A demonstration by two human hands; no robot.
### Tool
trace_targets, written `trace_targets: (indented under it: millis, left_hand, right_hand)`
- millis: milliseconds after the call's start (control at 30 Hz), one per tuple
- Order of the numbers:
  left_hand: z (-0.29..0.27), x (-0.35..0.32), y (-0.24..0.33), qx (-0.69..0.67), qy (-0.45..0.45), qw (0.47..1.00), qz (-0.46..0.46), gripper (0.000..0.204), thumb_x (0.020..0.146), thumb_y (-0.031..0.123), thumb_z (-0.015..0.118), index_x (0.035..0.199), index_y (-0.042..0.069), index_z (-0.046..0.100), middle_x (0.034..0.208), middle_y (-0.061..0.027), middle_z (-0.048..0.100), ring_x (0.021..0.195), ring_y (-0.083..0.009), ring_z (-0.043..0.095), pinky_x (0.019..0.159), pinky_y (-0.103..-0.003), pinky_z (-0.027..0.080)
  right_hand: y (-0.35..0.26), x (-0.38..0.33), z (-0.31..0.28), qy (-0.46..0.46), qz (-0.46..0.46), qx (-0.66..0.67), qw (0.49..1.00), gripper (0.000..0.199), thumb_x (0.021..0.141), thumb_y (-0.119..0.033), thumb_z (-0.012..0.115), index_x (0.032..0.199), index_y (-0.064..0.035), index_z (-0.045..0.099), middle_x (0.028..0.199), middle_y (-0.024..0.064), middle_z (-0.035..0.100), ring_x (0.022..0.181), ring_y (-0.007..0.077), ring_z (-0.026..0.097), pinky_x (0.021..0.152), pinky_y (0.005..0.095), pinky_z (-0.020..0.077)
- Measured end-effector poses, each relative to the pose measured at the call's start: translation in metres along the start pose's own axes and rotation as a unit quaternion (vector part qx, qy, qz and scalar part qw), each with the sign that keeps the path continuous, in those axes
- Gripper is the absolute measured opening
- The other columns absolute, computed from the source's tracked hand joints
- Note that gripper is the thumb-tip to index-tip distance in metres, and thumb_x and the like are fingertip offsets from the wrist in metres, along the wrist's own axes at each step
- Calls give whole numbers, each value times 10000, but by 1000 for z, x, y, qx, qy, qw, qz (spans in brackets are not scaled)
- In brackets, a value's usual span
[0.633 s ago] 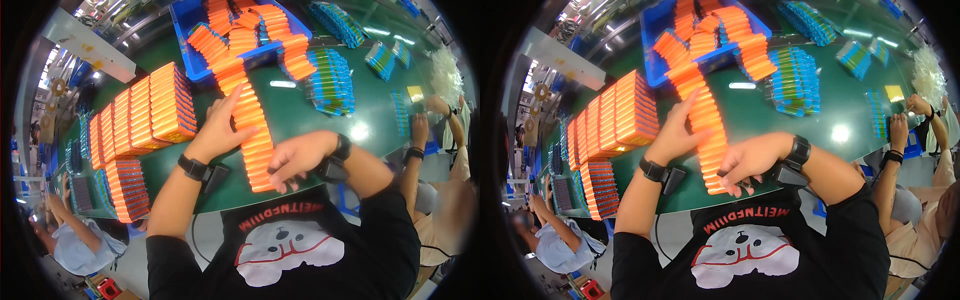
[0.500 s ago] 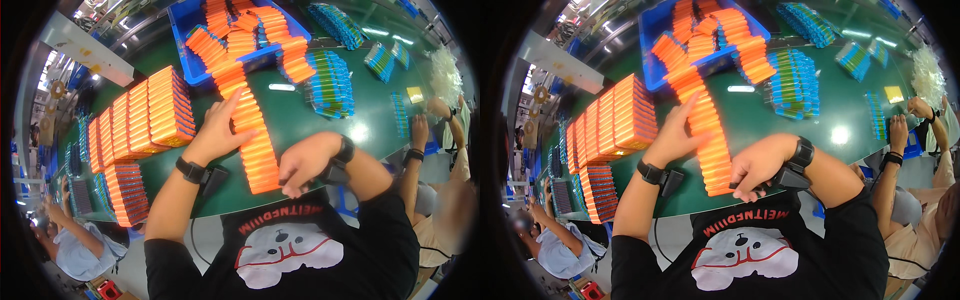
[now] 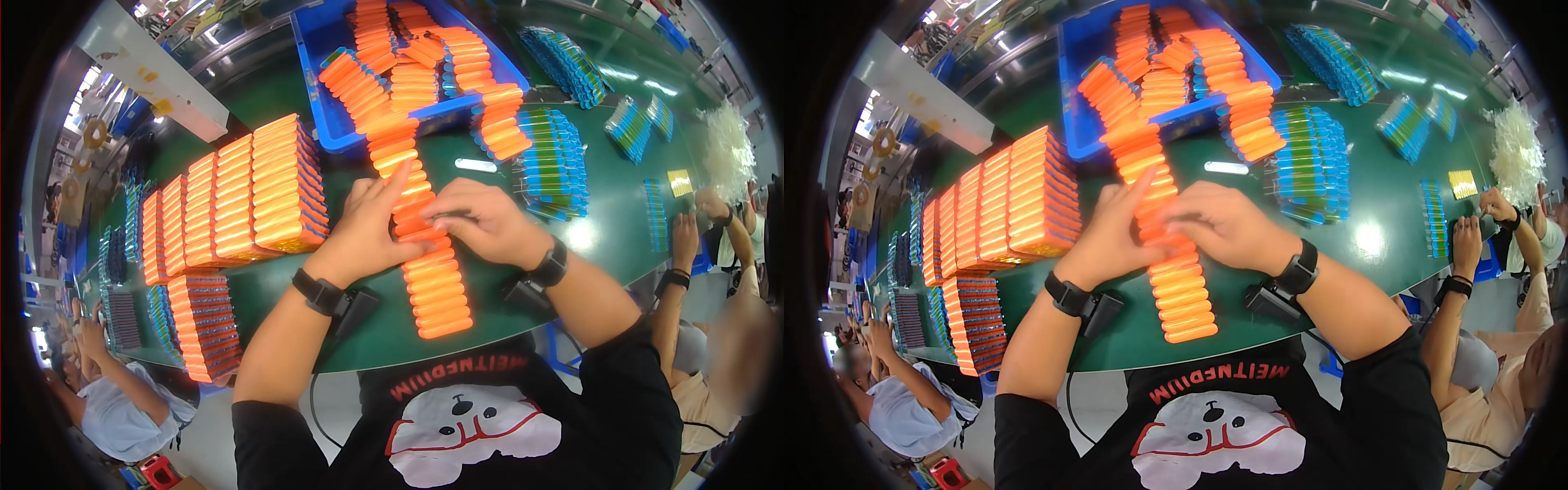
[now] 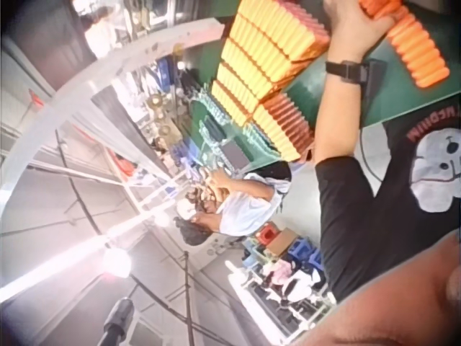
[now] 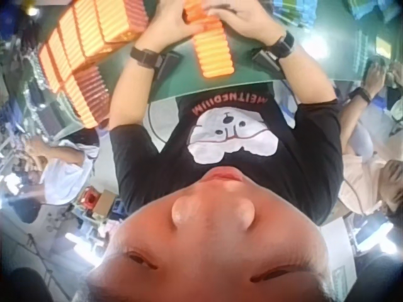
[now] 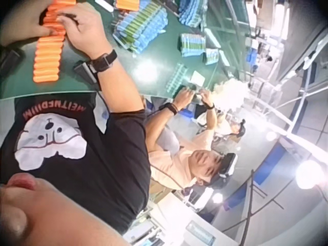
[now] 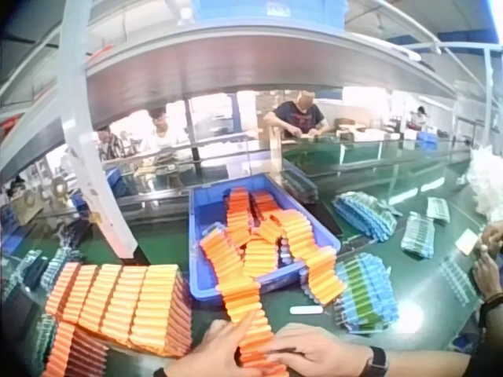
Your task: Assembling rows of battery cells and marking them at a factory workstation.
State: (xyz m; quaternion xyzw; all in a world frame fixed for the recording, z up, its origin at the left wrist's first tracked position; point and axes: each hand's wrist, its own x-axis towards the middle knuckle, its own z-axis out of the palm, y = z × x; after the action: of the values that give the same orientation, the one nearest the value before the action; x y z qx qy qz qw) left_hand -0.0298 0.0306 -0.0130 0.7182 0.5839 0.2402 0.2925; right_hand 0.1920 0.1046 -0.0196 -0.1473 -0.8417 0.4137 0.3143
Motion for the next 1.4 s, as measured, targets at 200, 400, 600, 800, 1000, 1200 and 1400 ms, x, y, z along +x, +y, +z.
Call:
trace_targets:
  millis: [200, 400, 600, 800, 1000, 1200, 1400]
  left_hand:
    - [5, -2, -7, 22, 40, 998, 44, 1105, 674, 379, 904, 1556, 36, 332, 1219, -227, 555, 1224, -367, 434, 1022, -421, 399]
    - [4, -2, -8, 28, 31, 998, 42, 1124, 671, 389, 905, 1561, 31, 319, 1278, -237, 549, 1282, -387, 412, 1052, -444, 385]
    - [5, 0, -6, 25, 18, 998, 50, 1152, 659, 393, 906, 1572, 50, 295, 1372, -194, 539, 1315, -397, 399, 1084, -470, 363]
    - [4, -2, -5, 19, 31, 997, 61, 1157, 662, 390, 903, 1583, 78, 276, 1391, -184, 534, 1328, -395, 392, 1094, -474, 350]
    - [6, -2, -8, 16, 36, 998, 58, 1174, 669, 383, 890, 1597, 72, 241, 1388, -179, 532, 1323, -403, 396, 1090, -485, 349]
    - [3, -2, -8, 19, 13, 998, 59, 1183, 686, 405, 871, 1594, 19, 218, 1315, -164, 549, 1269, -391, 423, 1087, -477, 328]
    - [0, -1, -5, 24, 19, 998, 54, 1177, 691, 405, 871, 1592, 17, 221, 1253, -162, 559, 1252, -380, 429, 1079, -460, 337]
  right_hand:
    - [3, 5, 13, -16, -19, -56, 998, 191, 873, -89, 717, 1063, -105, 735, 938, 63, 695, 922, 284, 601, 843, 398, 493]
    - [0, 8, 17, -24, -28, -79, 996, 180, 874, -85, 720, 1054, -81, 726, 986, 71, 708, 947, 290, 605, 868, 401, 493]
    - [4, 6, 17, -26, 1, -60, 998, 166, 915, -104, 674, 1073, -77, 718, 1019, 71, 711, 975, 289, 600, 894, 402, 482]
    - [6, 9, 21, -28, 26, -46, 998, 156, 935, -109, 649, 1073, -82, 717, 1026, 68, 709, 974, 282, 594, 894, 399, 476]
    - [5, 7, 19, -35, 35, -53, 997, 151, 928, -80, 641, 1061, -71, 712, 1031, 80, 703, 993, 290, 596, 908, 402, 477]
    - [5, 5, 16, -39, 52, -44, 997, 129, 927, -62, 618, 1034, -49, 688, 1026, 115, 679, 1009, 329, 598, 910, 412, 491]
    - [6, 8, 15, -12, 48, -29, 998, 92, 924, -37, 606, 1002, -18, 650, 1010, 146, 666, 977, 361, 613, 871, 427, 508]
